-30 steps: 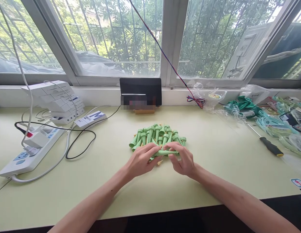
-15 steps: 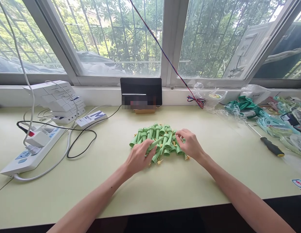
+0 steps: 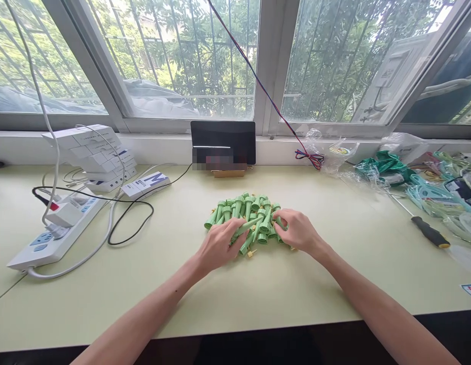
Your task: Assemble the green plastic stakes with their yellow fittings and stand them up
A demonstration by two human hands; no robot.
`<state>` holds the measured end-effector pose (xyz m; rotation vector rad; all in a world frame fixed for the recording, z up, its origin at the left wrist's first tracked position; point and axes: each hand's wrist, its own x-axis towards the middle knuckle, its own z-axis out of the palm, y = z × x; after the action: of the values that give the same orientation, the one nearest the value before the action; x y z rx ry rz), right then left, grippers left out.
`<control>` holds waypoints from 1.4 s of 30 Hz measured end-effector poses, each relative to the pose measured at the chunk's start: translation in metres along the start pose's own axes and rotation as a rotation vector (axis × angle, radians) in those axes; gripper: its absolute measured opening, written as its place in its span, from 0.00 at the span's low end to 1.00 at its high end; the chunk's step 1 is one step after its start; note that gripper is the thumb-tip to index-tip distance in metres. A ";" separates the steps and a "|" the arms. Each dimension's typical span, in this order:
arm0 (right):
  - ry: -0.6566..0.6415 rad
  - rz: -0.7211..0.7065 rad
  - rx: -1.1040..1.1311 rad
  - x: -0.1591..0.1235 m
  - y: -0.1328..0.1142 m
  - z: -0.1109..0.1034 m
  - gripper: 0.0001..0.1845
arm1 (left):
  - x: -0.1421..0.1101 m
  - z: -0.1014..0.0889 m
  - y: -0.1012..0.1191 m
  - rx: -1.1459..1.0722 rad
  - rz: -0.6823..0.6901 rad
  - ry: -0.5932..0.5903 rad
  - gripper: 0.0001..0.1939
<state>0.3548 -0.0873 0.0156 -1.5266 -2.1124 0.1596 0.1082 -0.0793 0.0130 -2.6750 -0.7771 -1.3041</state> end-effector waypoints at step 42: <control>-0.104 0.100 0.003 0.000 -0.001 0.000 0.02 | -0.002 0.000 -0.001 0.038 0.002 0.007 0.06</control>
<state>0.3542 -0.0878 0.0158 -1.6564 -2.1145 0.2838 0.1070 -0.0794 0.0110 -2.6397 -0.7896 -1.2845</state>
